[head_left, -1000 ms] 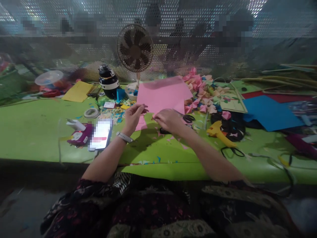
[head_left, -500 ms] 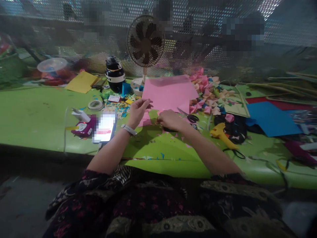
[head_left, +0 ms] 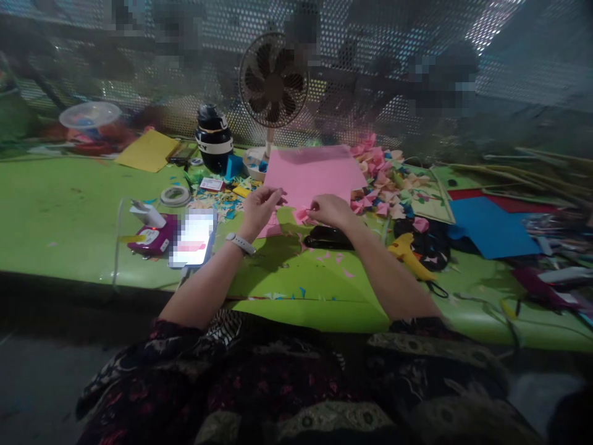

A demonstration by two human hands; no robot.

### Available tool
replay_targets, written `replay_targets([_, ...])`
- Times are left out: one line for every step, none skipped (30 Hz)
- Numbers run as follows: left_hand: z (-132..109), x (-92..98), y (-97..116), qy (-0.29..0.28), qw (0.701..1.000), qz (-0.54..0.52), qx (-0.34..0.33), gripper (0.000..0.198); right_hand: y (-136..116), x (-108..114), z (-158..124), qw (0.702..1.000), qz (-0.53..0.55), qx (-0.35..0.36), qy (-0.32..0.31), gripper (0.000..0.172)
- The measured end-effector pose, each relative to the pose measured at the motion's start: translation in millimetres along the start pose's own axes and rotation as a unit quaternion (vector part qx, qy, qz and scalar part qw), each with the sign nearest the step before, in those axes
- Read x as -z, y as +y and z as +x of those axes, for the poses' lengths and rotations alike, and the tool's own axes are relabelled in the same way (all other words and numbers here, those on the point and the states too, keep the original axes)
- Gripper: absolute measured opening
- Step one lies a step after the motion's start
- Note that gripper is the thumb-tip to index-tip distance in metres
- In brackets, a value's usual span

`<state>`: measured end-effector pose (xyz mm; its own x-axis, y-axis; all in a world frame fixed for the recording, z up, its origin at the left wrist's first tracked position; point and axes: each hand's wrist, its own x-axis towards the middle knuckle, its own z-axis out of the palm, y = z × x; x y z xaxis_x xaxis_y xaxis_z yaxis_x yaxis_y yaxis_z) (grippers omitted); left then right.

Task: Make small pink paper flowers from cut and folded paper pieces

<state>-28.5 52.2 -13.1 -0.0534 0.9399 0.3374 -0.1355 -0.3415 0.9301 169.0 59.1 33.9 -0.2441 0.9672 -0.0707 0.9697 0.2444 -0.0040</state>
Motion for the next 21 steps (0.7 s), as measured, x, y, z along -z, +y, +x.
replay_targets([0.0,0.2,-1.1,-0.005,1.0,0.004,0.001,0.015,-1.0,-1.5,2.1,1.0,0.006,0.0,-0.011,0.025])
replay_targets([0.1,0.4,-2.2,-0.009,1.0,0.007,0.003,0.015,-1.2,-2.8,4.4,1.0,0.011,0.003,-0.021,0.023])
replay_targets([0.2,0.6,-3.0,-0.012,1.0,0.009,0.004,0.015,-0.5,-3.8,6.6,0.999,0.019,0.008,-0.028,0.022])
replay_targets([0.3,0.8,-3.5,-0.014,1.0,0.014,0.005,0.015,1.2,-4.4,8.6,0.999,0.03,0.015,-0.029,0.021])
replay_targets([0.3,1.0,-3.6,-0.017,1.0,0.021,0.006,0.014,4.1,-4.6,10.2,0.998,0.05,0.024,-0.021,0.021])
replay_targets([0.1,1.2,-3.1,-0.022,0.999,0.033,0.005,0.014,7.8,-4.1,11.2,0.996,0.082,0.036,-0.01,0.02])
replay_targets([-0.2,1.3,-2.2,-0.029,0.998,0.049,0.002,0.012,12.1,-3.3,11.5,0.99,0.128,0.054,-0.003,0.019])
replay_targets([-0.9,1.5,-0.6,-0.04,0.997,0.066,-0.002,0.011,16.8,-2.1,10.9,0.979,0.188,0.074,-0.002,0.018])
replay_targets([-1.9,1.5,1.6,-0.056,0.995,0.08,-0.006,0.011,21.2,-0.7,9.4,0.962,0.255,0.095,-0.008,0.017])
replay_targets([-3.1,1.5,4.4,-0.077,0.993,0.087,-0.009,0.014,25.2,0.6,7.2,0.94,0.321,0.113,-0.018,0.016])
replay_targets([-4.6,1.4,7.5,-0.101,0.991,0.088,-0.008,0.018,28.4,1.8,4.3,0.916,0.379,0.125,-0.028,0.016])
replay_targets([-6.3,1.0,10.8,-0.127,0.989,0.081,-0.004,0.021,30.7,2.7,0.9,0.894,0.428,0.131,-0.036,0.017])
replay_targets([-8.1,0.6,14.0,-0.151,0.986,0.071,0.0,0.023,31.9,3.1,-2.6,0.874,0.466,0.133,-0.04,0.018])
replay_targets([-9.8,0.0,17.0,-0.17,0.983,0.062,0.003,0.024,32.3,3.2,-6.0,0.858,0.495,0.133,-0.042,0.02])
replay_targets([-11.4,-0.6,19.4,-0.184,0.981,0.059,0.005,0.024,32.0,2.9,-9.1,0.844,0.518,0.131,-0.044,0.021])
replay_targets([-12.7,-1.2,21.0,-0.194,0.979,0.061,0.006,0.024,31.2,2.4,-11.8,0.832,0.537,0.128,-0.046,0.022])
replay_targets([-13.7,-1.8,21.7,-0.201,0.978,0.064,0.006,0.024,30.2,1.7,-13.9,0.822,0.554,0.125,-0.044,0.023])
replay_targets([-14.4,-2.3,21.5,-0.204,0.977,0.066,0.006,0.025,29.2,0.9,-15.6,0.814,0.567,0.121,-0.04,0.024])
replay_targets([-14.7,-2.7,20.4,-0.204,0.977,0.067,0.006,0.026,28.4,0.1,-16.9,0.807,0.577,0.117,-0.035,0.025])
replay_targets([-14.7,-3.0,18.7,-0.203,0.977,0.064,0.008,0.028,27.7,-0.7,-17.9,0.803,0.585,0.113,-0.031,0.026])
replay_targets([-14.6,-3.2,16.7,-0.2,0.978,0.06,0.011,0.029,27.3,-1.6,-18.7,0.799,0.59,0.11,-0.028,0.026])
